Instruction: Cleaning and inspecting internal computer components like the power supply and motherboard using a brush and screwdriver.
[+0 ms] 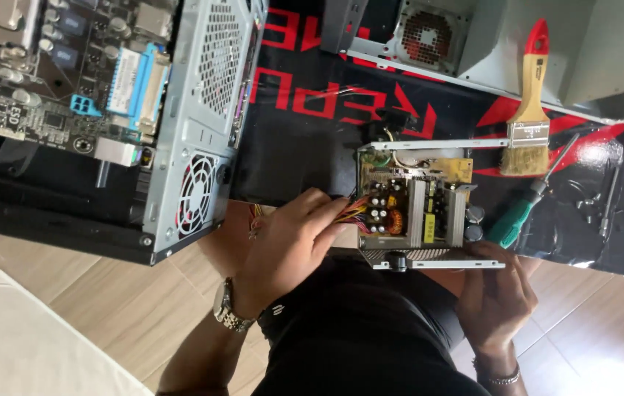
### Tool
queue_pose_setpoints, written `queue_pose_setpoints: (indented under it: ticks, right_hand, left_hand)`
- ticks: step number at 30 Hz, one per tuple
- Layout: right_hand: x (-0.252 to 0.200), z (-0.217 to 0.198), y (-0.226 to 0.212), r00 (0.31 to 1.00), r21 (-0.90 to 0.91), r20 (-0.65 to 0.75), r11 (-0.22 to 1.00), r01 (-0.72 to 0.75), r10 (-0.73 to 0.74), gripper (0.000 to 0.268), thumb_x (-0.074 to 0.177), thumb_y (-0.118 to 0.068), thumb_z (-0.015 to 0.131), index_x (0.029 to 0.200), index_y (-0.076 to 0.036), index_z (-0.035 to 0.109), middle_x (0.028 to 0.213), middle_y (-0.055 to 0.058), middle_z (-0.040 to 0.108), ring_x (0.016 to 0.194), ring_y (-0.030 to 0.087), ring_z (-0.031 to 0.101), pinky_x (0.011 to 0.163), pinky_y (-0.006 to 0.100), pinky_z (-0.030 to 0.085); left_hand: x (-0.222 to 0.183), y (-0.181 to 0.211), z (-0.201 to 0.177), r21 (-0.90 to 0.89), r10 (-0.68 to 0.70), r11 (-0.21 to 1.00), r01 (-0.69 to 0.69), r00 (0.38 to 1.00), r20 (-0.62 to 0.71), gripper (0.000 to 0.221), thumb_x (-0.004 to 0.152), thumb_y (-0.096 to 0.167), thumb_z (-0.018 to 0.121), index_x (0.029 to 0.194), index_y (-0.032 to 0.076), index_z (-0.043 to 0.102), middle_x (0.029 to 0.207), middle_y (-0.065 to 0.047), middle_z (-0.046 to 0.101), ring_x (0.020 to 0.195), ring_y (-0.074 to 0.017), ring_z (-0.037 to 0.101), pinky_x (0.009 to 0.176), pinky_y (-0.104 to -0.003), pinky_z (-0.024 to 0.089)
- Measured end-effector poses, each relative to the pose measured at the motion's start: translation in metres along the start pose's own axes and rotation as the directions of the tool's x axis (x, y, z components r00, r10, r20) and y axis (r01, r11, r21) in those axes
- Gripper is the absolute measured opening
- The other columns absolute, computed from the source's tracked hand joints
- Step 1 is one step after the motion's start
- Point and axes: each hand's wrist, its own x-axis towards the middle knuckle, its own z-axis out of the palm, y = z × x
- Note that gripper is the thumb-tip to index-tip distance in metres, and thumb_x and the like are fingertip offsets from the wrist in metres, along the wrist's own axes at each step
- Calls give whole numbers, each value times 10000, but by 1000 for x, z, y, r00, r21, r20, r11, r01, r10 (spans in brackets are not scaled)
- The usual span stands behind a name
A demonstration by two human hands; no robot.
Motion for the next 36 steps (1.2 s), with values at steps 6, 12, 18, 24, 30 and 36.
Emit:
queue_pose_setpoints:
  ticks: [6,12,18,24,30,36]
  right_hand:
    - [0,-3,5,998,-16,26,999,50,-50,154,920,234,590,1011,141,672,1044,213,740,688,191,612,585,306,492]
    - [-1,-1,6,999,28,27,999,28,-28,194,915,237,552,1029,132,669,1052,247,724,458,92,441,444,249,372]
    - [-1,-2,8,999,4,30,999,32,-32,217,933,233,582,1075,98,677,1079,242,732,650,165,601,597,297,508]
    - [3,-4,7,998,5,34,998,57,-57,183,938,210,587,1076,127,673,1080,248,717,730,215,649,653,323,541]
    - [3,-6,10,995,7,61,997,72,-73,161,922,250,583,1006,154,682,1054,288,720,940,349,724,793,387,605]
    - [7,-9,9,993,-7,69,996,91,-91,124,938,222,622,1019,145,676,1049,283,717,958,366,717,851,426,606]
  left_hand:
    - [8,0,1,-140,168,974,-180,981,-97,290,970,86,718,1213,-61,660,1106,-134,665,954,-273,707,842,-390,589]
    - [12,4,5,3,248,968,-249,962,-116,228,985,62,701,1168,-66,656,1166,-167,721,1031,-282,730,904,-391,610]
    - [11,6,8,10,282,959,-284,948,-149,212,980,53,727,1130,-54,624,1214,-196,720,1036,-294,754,903,-394,632]
    - [13,4,13,61,237,971,-230,960,-151,155,1000,93,701,1096,21,603,1218,-104,731,966,-254,760,799,-380,597]
    - [13,4,15,41,245,969,-242,962,-124,137,1005,89,691,1073,20,594,1197,-107,734,908,-256,753,751,-380,588]
    - [14,5,16,159,270,957,-244,948,-172,154,991,60,719,1115,63,628,1227,-66,752,1047,-212,759,845,-333,567]
